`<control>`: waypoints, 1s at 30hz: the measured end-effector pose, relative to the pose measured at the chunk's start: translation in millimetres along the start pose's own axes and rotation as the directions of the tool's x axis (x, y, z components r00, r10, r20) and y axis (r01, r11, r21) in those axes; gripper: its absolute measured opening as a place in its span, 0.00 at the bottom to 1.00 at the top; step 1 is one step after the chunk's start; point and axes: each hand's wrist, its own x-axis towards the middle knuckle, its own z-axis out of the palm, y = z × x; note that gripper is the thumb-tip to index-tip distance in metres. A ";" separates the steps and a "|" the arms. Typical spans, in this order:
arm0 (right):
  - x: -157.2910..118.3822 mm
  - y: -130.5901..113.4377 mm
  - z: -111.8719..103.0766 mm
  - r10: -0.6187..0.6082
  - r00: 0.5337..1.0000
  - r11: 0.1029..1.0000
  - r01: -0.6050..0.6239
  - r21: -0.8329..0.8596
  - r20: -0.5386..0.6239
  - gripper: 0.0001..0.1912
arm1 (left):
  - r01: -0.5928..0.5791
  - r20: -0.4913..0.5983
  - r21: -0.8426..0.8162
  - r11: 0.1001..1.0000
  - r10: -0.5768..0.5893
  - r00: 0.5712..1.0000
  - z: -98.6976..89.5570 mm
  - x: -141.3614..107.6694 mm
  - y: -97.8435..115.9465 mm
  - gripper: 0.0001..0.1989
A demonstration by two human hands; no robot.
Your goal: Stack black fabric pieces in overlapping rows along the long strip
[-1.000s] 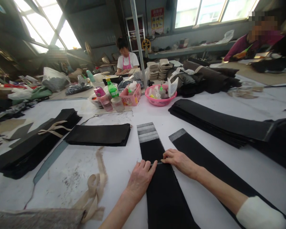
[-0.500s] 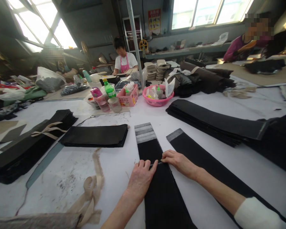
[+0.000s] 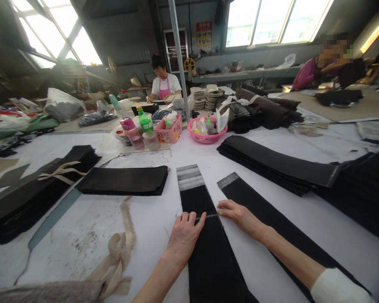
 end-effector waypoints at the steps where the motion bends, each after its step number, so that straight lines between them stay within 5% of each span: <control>1: -1.2 -1.9 -2.5 0.007 1.000 1.000 -0.007 -0.023 -0.011 0.13 | 0.004 -0.007 -0.002 1.000 -0.004 1.000 0.4 -0.5 0.2 0.28; 5: 5.6 -19.3 -0.7 -0.002 0.993 0.996 -0.008 -0.088 -0.116 0.16 | 0.009 -0.011 0.005 1.000 -0.009 1.000 1.5 -1.3 0.9 0.28; 14: 18.2 -35.4 47.0 -0.041 0.992 0.960 0.006 -0.281 -0.118 0.19 | 0.062 -0.014 -0.035 0.997 -0.063 0.998 8.0 -16.7 -4.6 0.20; 24: 9.2 -38.7 45.8 0.026 0.988 0.891 -0.092 -0.445 -0.153 0.17 | 0.211 -0.108 -0.115 0.971 -0.224 0.969 26.0 -41.3 -0.7 0.18; 30: 30.5 -57.6 32.3 0.152 0.979 0.931 -0.188 -0.313 -0.136 0.12 | 0.293 -0.110 -0.295 0.909 -0.337 0.935 27.4 -49.3 -0.9 0.14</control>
